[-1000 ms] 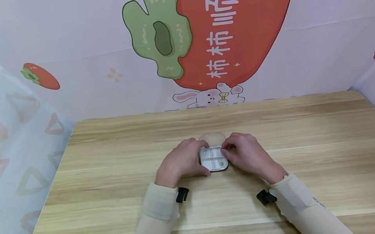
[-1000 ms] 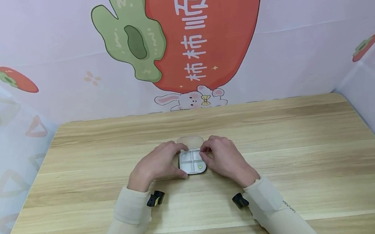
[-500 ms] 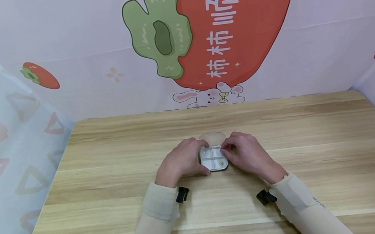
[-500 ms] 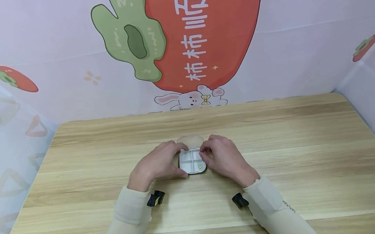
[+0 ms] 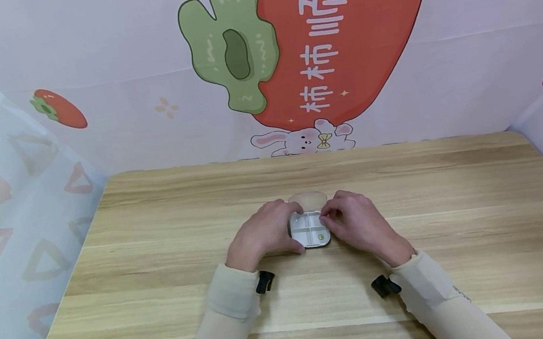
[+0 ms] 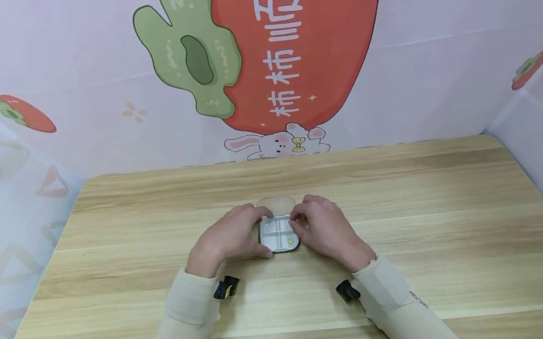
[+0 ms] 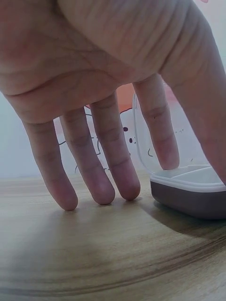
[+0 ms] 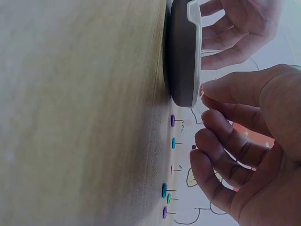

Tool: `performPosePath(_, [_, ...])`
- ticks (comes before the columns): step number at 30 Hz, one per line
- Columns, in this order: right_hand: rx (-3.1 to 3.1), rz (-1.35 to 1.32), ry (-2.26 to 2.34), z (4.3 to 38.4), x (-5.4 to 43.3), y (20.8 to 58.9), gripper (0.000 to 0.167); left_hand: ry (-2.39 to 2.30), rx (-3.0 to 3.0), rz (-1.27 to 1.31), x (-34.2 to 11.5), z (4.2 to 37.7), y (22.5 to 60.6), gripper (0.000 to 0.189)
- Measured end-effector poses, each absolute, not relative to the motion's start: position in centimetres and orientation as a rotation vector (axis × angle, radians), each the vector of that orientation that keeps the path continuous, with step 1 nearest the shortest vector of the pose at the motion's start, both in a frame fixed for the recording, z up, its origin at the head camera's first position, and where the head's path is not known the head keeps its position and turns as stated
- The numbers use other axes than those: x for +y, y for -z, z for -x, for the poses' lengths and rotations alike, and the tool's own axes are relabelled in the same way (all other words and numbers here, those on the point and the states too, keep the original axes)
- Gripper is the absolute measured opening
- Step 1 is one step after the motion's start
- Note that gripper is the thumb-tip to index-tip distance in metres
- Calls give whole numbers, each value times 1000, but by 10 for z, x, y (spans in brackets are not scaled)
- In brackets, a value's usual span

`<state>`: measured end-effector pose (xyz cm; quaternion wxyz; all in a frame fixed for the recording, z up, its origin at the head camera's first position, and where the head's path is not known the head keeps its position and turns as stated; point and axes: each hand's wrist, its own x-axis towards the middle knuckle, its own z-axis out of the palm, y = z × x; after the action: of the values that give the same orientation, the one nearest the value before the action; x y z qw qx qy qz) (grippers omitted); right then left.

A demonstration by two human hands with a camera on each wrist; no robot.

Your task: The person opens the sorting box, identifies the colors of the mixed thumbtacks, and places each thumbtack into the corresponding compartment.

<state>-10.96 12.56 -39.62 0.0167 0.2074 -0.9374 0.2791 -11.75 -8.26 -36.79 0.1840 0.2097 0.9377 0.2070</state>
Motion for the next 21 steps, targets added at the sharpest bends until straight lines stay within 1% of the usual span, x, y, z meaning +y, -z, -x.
performPosePath(21, [-2920,-652,-864,110,125,397,4,-591,2644,-588,-83,117,368,68])
